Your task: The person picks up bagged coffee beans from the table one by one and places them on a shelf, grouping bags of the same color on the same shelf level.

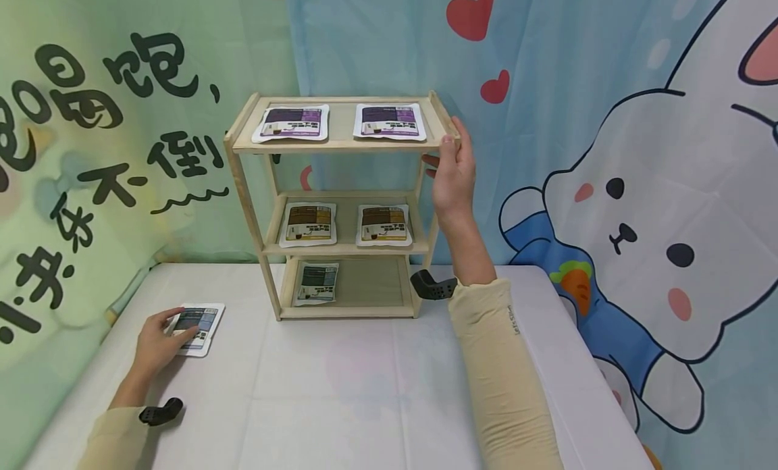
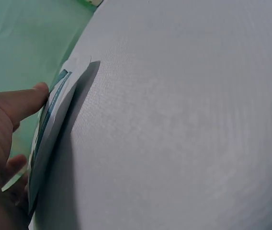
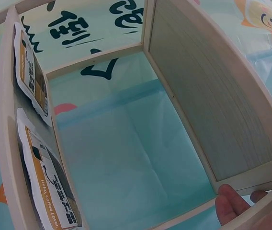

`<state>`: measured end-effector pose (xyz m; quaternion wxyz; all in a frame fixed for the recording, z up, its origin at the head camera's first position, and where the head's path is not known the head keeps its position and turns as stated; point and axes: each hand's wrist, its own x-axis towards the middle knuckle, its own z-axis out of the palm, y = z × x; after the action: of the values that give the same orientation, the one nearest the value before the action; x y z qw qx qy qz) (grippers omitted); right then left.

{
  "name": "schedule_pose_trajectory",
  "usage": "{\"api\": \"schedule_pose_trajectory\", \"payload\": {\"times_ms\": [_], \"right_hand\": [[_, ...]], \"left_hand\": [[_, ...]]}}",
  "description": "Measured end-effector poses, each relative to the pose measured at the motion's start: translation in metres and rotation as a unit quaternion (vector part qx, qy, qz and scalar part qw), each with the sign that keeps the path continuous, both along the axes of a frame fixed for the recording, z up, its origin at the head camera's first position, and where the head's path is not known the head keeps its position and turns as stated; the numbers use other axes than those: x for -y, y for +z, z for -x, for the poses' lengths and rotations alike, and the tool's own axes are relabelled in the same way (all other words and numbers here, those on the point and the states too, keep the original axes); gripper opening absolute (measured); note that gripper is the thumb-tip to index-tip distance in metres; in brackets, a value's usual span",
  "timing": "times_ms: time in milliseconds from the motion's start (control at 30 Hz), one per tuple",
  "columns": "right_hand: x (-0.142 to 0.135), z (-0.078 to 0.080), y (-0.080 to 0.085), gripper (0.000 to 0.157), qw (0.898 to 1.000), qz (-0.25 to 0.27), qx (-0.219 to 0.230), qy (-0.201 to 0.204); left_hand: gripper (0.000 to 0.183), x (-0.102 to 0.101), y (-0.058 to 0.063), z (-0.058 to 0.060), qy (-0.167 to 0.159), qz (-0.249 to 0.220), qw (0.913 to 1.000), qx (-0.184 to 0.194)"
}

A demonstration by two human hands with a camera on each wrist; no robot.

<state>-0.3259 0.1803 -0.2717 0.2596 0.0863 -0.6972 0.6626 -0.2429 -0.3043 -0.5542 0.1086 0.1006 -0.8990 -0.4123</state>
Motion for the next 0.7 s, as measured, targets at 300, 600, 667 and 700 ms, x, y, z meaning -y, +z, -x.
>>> {"api": "schedule_pose_trajectory", "payload": {"times_ms": [300, 600, 667, 700], "right_hand": [[0.0, 0.002, -0.001, 0.048, 1.0, 0.006, 0.0, -0.002], [0.0, 0.002, -0.001, 0.048, 1.0, 0.005, 0.001, -0.002], [0.0, 0.002, -0.001, 0.048, 1.0, 0.008, -0.001, 0.0], [0.0, 0.002, -0.001, 0.048, 1.0, 0.007, -0.001, 0.001]], "left_hand": [[0.065, -0.006, 0.007, 0.002, -0.007, 0.008, 0.9989, 0.046], [0.057, -0.018, 0.003, 0.003, -0.026, -0.012, 0.9986, 0.044], [0.057, -0.023, 0.002, 0.002, -0.029, -0.02, 0.9984, 0.043], [0.057, -0.026, 0.001, 0.002, -0.03, -0.025, 0.9984, 0.04]]}}
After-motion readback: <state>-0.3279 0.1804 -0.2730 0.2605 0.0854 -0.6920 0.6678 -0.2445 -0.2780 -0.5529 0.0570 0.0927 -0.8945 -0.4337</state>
